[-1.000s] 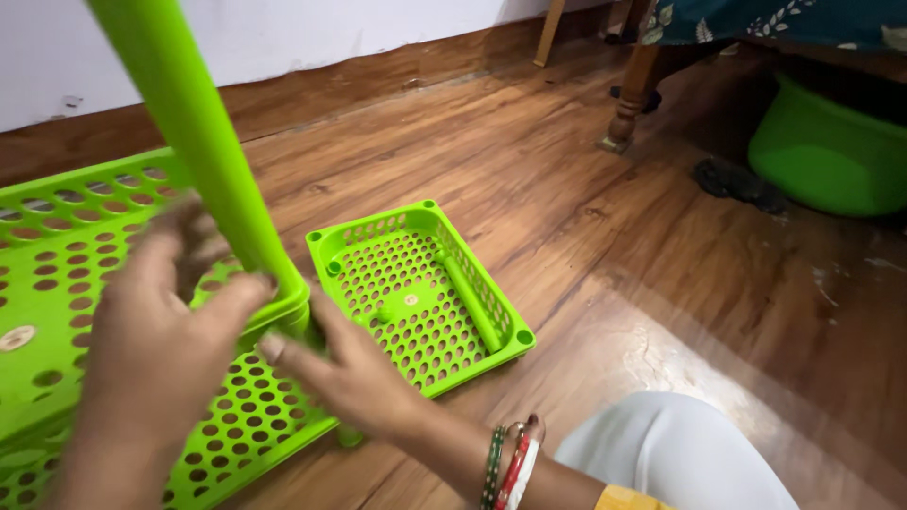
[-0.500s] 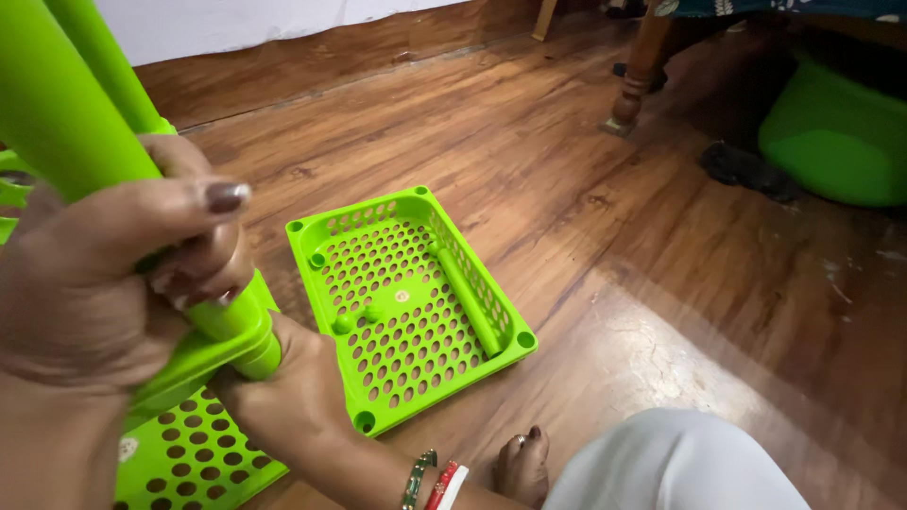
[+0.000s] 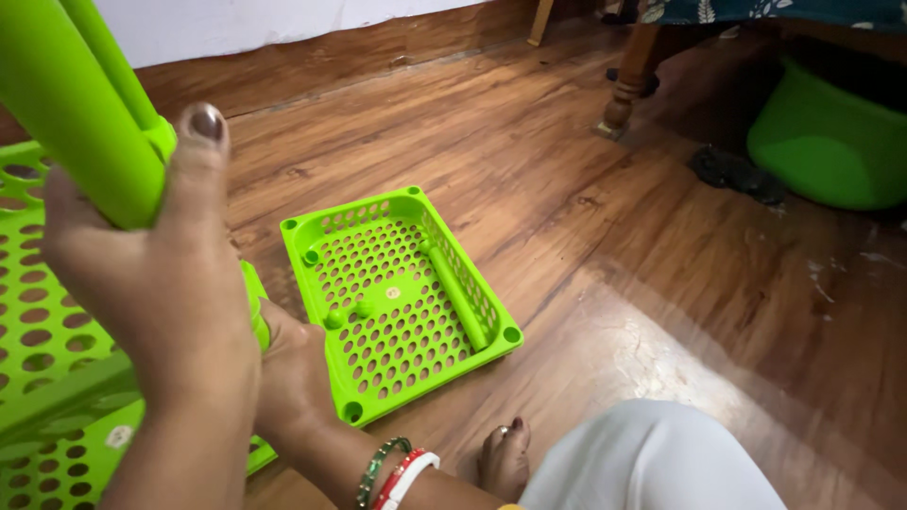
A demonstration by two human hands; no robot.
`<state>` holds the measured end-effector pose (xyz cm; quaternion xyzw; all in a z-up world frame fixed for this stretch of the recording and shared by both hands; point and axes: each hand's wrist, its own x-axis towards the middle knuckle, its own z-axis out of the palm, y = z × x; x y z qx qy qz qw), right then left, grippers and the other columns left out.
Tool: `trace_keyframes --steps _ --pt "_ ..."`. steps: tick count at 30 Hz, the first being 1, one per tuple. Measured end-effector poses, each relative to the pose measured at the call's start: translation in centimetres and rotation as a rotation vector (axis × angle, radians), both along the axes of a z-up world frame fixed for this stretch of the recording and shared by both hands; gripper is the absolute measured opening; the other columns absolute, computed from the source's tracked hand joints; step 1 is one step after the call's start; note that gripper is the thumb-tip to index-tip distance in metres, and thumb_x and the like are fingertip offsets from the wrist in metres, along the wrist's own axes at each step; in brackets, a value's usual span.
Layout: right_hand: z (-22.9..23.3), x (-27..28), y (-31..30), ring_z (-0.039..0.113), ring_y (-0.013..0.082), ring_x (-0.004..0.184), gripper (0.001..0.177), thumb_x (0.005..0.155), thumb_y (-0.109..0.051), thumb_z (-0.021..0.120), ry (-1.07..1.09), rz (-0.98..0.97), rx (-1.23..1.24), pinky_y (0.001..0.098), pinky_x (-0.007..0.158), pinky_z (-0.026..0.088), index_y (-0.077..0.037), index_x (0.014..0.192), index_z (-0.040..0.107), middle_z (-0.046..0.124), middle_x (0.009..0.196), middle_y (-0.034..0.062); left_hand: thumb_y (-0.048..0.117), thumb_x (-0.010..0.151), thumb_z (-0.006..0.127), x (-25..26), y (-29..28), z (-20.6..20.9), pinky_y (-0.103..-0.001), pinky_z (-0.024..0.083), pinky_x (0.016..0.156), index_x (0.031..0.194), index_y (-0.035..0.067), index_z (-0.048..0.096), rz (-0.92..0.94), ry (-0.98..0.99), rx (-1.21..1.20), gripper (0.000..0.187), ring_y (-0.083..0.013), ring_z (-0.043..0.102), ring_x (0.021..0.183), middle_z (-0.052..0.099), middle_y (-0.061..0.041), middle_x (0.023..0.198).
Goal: The person assembles a green plastic three-tier storage rack by inserting vertical poles into the perforated trays and securing them with small green caps. The person works on the floor, connecting the trays and poles to form a stable structure.
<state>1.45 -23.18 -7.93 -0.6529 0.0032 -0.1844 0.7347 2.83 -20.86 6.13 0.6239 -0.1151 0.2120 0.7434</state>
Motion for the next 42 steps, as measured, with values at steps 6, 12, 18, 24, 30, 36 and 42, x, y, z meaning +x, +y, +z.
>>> trace_keyframes --steps 6,12,18,24,30,36,42 --pt "-0.4 0.6 0.6 0.064 0.0045 0.067 0.017 0.089 -0.019 0.075 0.022 -0.082 -0.076 0.0315 0.062 0.055 -0.006 0.100 0.073 0.072 0.074 0.0067 0.012 0.085 0.071 2.3 2.9 -0.3 -0.031 0.032 0.044 0.074 0.009 0.056 -0.383 0.112 0.003 0.019 -0.0107 0.040 0.046 0.049 -0.001 0.060" --pt "-0.3 0.6 0.3 0.066 0.0040 0.069 0.017 0.089 -0.019 0.076 -0.033 -0.085 -0.089 0.0303 0.065 0.056 -0.007 0.100 0.073 0.074 0.077 0.0067 0.018 0.085 0.072 5.9 5.8 -0.6 -0.031 0.035 0.047 0.072 0.004 0.057 -1.098 0.216 -0.036 0.025 -0.0132 0.039 0.045 0.048 -0.004 0.052" --pt "-0.3 0.8 0.4 0.069 0.0044 0.072 0.018 0.090 -0.017 0.074 -0.072 -0.117 -0.109 0.0303 0.066 0.056 -0.007 0.105 0.072 0.074 0.080 0.0076 0.019 0.086 0.073 1.5 2.3 -0.3 -0.026 0.041 0.050 0.081 0.013 0.057 -0.259 0.067 0.049 0.018 -0.0075 0.048 0.052 0.052 0.003 0.066" --pt "-0.3 0.7 0.5 0.066 0.0044 0.065 0.020 0.088 -0.019 0.076 0.013 -0.072 -0.045 0.0292 0.059 0.055 -0.007 0.103 0.072 0.074 0.074 0.0052 0.012 0.100 0.079 -0.4 -0.1 1.9 -0.024 0.045 0.062 0.092 0.009 0.055 -0.018 -0.285 -0.039 0.025 -0.0045 0.049 0.063 0.055 0.005 0.080" --pt "-0.5 0.8 0.5 0.065 0.0047 0.061 0.015 0.088 -0.014 0.074 -0.049 -0.091 -0.071 0.0274 0.057 0.053 -0.005 0.099 0.072 0.071 0.072 0.0024 0.015 0.082 0.070 1.2 0.7 3.7 -0.028 0.034 0.043 0.075 0.010 0.059 -0.183 -0.004 -0.014 0.014 -0.0074 0.041 0.044 0.048 0.004 0.057" --pt "-0.6 0.7 0.6 0.061 0.0050 0.056 0.010 0.089 -0.011 0.074 0.019 -0.020 0.015 0.0270 0.051 0.051 -0.004 0.095 0.069 0.067 0.067 0.0007 0.021 0.084 0.081 4.1 4.9 4.0 -0.029 0.038 0.048 0.067 0.010 0.051 -1.032 0.106 -0.059 0.036 -0.0106 0.040 0.043 0.040 -0.001 0.050" --pt "-0.8 0.9 0.6 0.064 0.0045 0.061 0.013 0.087 -0.010 0.074 -0.033 -0.038 -0.004 0.0257 0.055 0.053 -0.005 0.099 0.070 0.070 0.071 0.0003 0.025 0.082 0.079 3.0 3.4 2.6 -0.028 0.036 0.046 0.074 0.012 0.054 -0.536 0.043 -0.052 0.030 -0.0093 0.041 0.046 0.044 0.002 0.055"
